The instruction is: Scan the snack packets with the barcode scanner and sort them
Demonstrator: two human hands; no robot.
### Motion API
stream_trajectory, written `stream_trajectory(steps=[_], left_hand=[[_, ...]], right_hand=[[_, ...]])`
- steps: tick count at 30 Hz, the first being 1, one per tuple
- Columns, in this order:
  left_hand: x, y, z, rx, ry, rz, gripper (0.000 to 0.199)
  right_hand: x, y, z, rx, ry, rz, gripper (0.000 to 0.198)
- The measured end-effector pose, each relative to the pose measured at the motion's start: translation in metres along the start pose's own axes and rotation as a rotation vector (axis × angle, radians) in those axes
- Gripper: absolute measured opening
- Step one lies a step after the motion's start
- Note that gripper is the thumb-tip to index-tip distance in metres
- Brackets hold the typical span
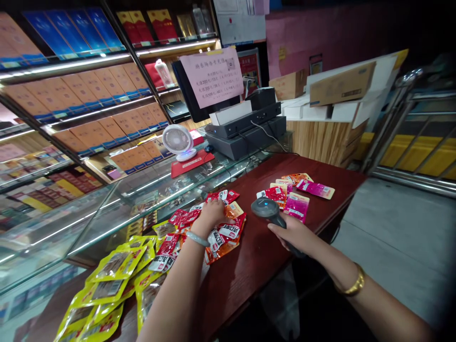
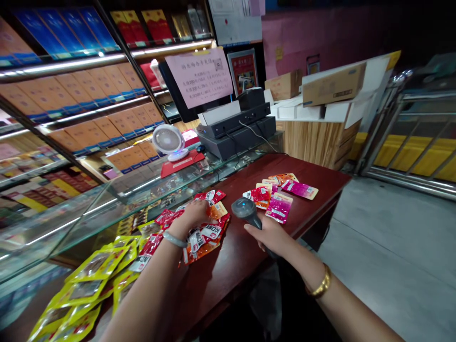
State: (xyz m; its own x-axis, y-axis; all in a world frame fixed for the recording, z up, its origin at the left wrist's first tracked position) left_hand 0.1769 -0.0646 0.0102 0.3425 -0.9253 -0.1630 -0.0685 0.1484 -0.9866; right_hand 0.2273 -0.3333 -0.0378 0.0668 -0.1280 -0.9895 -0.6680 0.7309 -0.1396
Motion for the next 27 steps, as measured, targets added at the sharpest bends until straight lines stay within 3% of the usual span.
stream_trajectory(steps=[4, 13, 17, 21, 24, 27], left_hand=[[0.011, -0.004, -0.004, 0.077, -0.041, -0.105, 0.066], [0.038, -0.008, -0.002, 0.169, 0.041, -0.299, 0.060], [0.061, -0.008, 0.020, 0.151, 0.005, -0.600, 0.045], [0.083, -0.017, 0.038, 0.094, 0.147, -0.903, 0.049], [0.076, -0.027, 0.032, 0.075, 0.224, -0.749, 0.049], [0.055, -0.028, 0.012, -0.015, 0.170, -0.308, 0.049]], right_hand=[[-0.005, 0.006, -0.002, -0.038, -0.023, 0.010, 0.030], [-0.011, 0.004, -0.002, -0.006, -0.020, 0.014, 0.032], [-0.008, -0.002, -0.005, 0.029, -0.034, 0.000, 0.032], [-0.001, -0.004, -0.006, 0.036, -0.010, 0.040, 0.034], [0.003, -0.004, -0.006, 0.042, 0.010, 0.042, 0.032], [0.003, -0.005, -0.006, 0.036, 0.027, 0.031, 0.031]])
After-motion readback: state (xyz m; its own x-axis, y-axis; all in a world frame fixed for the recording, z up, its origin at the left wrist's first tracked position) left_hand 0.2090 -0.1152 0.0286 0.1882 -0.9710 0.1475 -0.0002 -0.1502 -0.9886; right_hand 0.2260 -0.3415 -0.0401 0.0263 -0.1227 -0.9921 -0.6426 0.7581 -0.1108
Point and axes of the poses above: each hand's wrist, its own z-axis towards the middle knuckle, its own y-axis out of the palm, x = y × z, the point moved 4 cm from there along z, towards the middle knuckle, and after that the axes turned 7 degrees about x, right-handed, at the moved point
